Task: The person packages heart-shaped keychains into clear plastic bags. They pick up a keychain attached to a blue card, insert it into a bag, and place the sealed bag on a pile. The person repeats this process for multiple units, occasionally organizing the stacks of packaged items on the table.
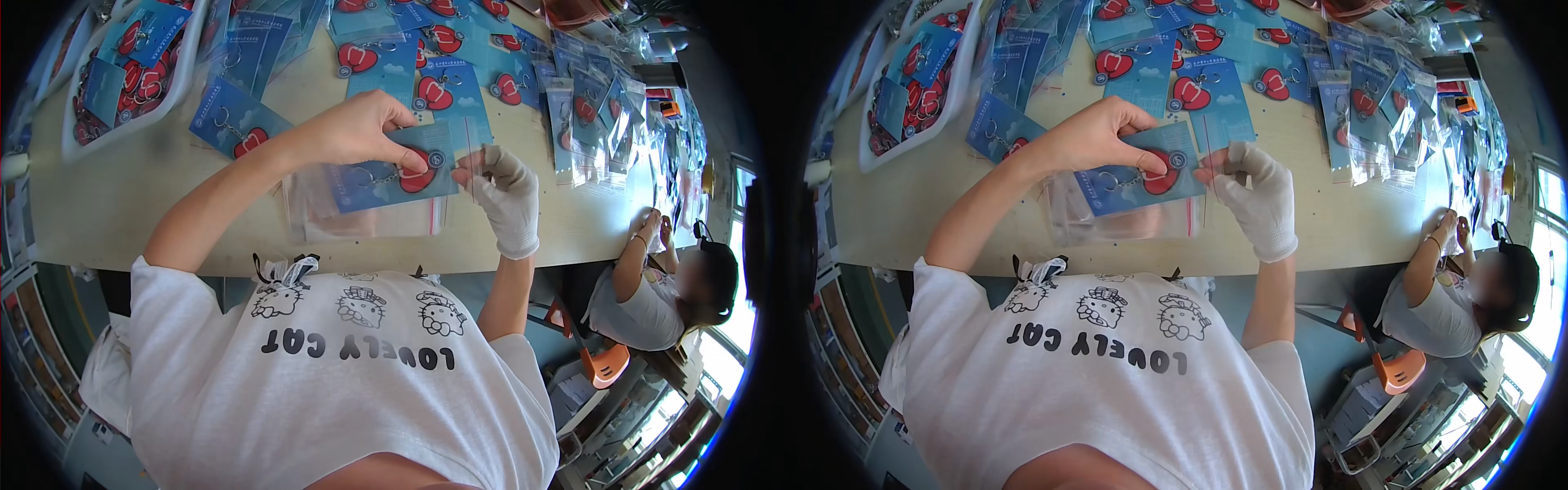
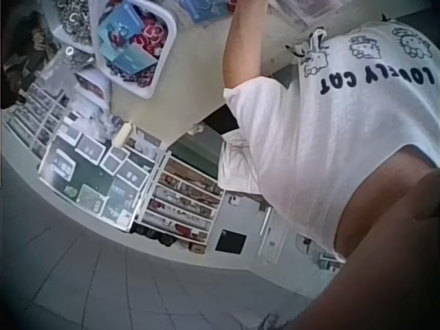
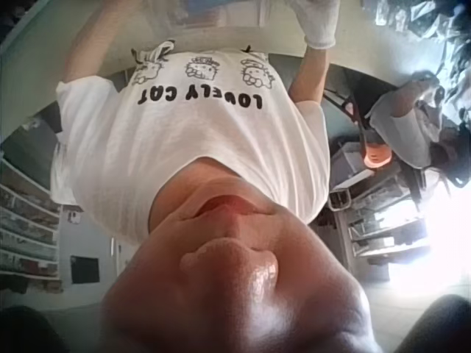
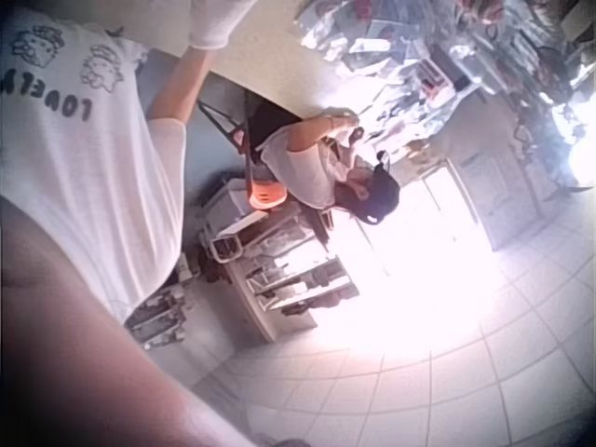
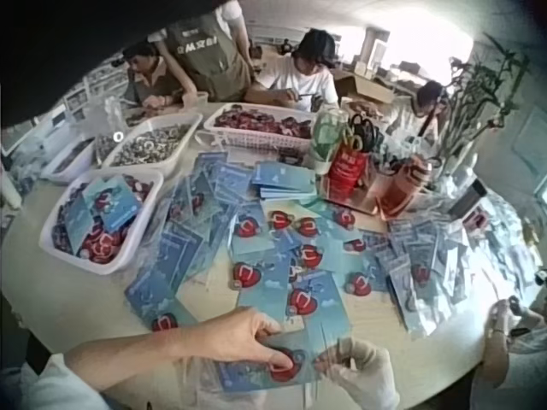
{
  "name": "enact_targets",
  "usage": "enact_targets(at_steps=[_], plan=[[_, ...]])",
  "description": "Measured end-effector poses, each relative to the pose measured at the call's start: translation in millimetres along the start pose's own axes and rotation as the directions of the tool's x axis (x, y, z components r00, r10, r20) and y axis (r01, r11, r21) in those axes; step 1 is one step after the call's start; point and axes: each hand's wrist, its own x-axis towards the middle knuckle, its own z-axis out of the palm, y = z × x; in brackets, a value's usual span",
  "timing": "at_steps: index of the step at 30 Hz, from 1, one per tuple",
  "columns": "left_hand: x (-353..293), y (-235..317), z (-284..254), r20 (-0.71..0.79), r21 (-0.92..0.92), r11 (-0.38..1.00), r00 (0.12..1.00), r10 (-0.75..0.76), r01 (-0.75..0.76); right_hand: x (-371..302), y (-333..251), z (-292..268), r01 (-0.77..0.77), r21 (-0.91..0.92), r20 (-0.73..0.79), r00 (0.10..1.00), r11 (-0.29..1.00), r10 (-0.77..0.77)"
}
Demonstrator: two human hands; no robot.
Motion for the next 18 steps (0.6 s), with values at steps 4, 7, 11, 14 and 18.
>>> enact_targets(at_steps=[4, 7, 11, 14, 18], plan=[[8.0, 0.3, 0.0, 0.047, 0.104, 0.994, 0.999, 0.006, -0.011, 6.1, -5.9, 8.9, 0.053, -0.152, 0.125, 0.992, 0.987, -0.034], [9.1, -1.3, 0.0, 0.080, 0.055, 0.998, 0.996, -0.024, 0.019, 1.5, -4.3, 5.8, 0.011, -0.091, 0.070, 0.998, 0.996, -0.005], [10.7, -1.4, 1.4, 0.065, -0.052, 0.999, 0.998, 0.004, -0.001, -4.2, -6.2, -4.3, -0.079, -0.118, -0.016, 0.997, 0.990, 0.078], [13.9, -4.9, 5.7, 0.061, 0.079, 0.997, 0.998, 0.011, -0.016, -5.5, -3.0, -2.9, -0.048, -0.079, 0.036, 0.998, 0.996, 0.051], [14.3, 7.7, 9.1, 0.108, 0.244, 0.969, 0.994, 0.006, -0.033, -4.7, 6.8, -9.5, -0.107, -0.081, 0.126, 0.985, 0.991, 0.116]])
